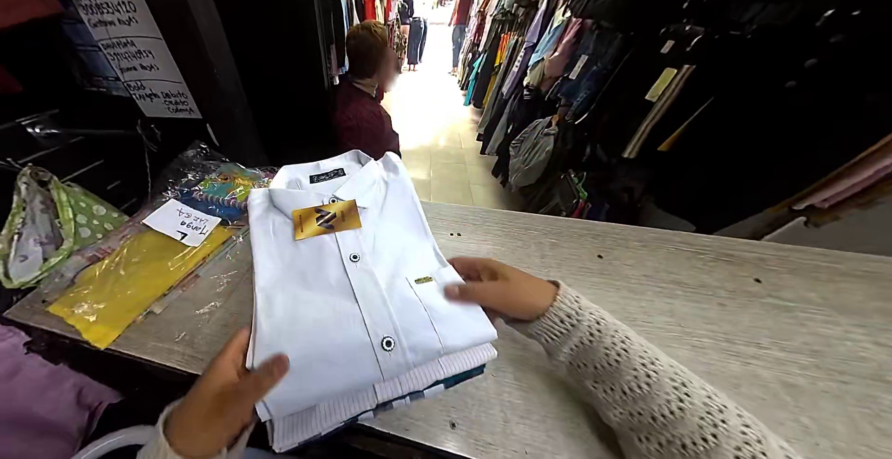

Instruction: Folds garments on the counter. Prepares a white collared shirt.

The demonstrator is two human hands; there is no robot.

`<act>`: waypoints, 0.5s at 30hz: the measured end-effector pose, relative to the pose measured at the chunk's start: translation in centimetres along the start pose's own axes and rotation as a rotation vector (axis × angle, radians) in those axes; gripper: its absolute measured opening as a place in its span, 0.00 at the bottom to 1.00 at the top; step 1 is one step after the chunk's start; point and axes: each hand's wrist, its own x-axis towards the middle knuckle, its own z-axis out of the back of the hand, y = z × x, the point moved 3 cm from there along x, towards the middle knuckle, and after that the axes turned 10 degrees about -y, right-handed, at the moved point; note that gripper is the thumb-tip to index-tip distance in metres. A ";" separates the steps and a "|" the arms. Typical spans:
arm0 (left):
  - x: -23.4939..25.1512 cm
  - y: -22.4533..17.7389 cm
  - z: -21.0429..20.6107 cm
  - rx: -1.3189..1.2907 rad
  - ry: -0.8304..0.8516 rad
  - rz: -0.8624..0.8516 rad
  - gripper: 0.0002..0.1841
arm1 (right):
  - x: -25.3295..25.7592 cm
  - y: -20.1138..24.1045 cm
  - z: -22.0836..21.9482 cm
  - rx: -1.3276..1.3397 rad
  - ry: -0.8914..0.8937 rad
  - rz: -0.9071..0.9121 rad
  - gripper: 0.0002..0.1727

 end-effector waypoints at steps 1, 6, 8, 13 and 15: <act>-1.2 0.0 -0.2 -0.015 -0.009 0.066 0.29 | -0.5 -0.4 -0.1 -0.007 0.069 -0.010 0.10; -3.0 0.5 -1.0 -0.009 -0.094 0.161 0.24 | -1.2 -2.0 -0.3 0.011 0.185 -0.098 0.04; -3.1 1.5 -0.6 -0.037 -0.077 0.146 0.25 | -1.3 -2.3 -0.3 0.028 0.215 -0.139 0.03; -3.9 0.7 2.3 0.178 -0.131 0.104 0.17 | -1.6 -2.2 1.3 -0.212 0.137 0.027 0.05; -3.9 -1.6 4.4 0.368 -0.312 -0.127 0.18 | -1.6 -0.5 3.2 -0.513 -0.168 0.351 0.14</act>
